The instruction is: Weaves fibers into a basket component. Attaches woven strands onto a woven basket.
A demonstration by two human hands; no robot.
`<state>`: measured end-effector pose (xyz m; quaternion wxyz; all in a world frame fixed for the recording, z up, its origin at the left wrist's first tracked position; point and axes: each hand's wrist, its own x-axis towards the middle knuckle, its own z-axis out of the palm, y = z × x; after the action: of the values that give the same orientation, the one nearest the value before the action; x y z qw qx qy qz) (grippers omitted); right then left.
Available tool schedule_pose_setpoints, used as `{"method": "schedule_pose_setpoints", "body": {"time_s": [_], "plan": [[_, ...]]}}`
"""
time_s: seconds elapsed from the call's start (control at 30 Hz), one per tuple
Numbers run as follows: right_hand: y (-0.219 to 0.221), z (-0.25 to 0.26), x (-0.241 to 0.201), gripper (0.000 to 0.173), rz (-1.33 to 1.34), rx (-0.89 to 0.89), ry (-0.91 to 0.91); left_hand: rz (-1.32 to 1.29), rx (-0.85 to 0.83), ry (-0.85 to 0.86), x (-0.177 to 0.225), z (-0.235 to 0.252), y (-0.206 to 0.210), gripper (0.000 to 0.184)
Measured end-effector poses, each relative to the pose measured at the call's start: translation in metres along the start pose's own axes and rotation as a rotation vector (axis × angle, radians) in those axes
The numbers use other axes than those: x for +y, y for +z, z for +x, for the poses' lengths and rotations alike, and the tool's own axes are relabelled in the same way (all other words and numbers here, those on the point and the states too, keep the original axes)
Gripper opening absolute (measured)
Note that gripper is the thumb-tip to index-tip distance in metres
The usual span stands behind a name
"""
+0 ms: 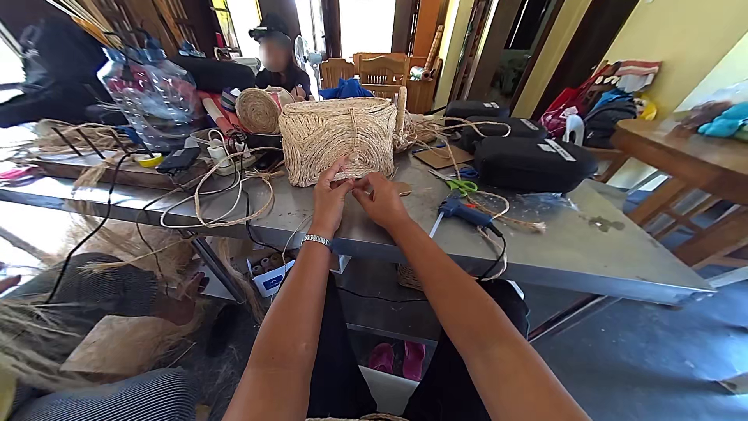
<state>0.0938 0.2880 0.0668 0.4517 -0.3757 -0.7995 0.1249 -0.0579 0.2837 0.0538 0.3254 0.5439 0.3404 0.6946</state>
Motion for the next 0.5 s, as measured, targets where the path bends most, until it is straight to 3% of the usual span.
{"method": "schedule_pose_setpoints", "body": {"time_s": [0.07, 0.2, 0.37, 0.5], "plan": [[0.001, 0.0, 0.0, 0.042, 0.023, 0.043, -0.002, 0.005, 0.003, -0.002, 0.001, -0.001, 0.0, 0.061], [0.002, 0.002, 0.005, 0.045, 0.114, -0.017, -0.024, 0.092, -0.045, -0.037, 0.013, -0.013, 0.004, 0.06], [0.003, 0.003, 0.008, 0.036, 0.125, -0.048, -0.005, 0.065, -0.092, -0.001, 0.003, -0.003, 0.003, 0.058], [0.0, 0.001, 0.002, 0.025, 0.031, -0.013, 0.031, 0.246, -0.077, -0.029, 0.023, -0.022, 0.009, 0.06]]}}
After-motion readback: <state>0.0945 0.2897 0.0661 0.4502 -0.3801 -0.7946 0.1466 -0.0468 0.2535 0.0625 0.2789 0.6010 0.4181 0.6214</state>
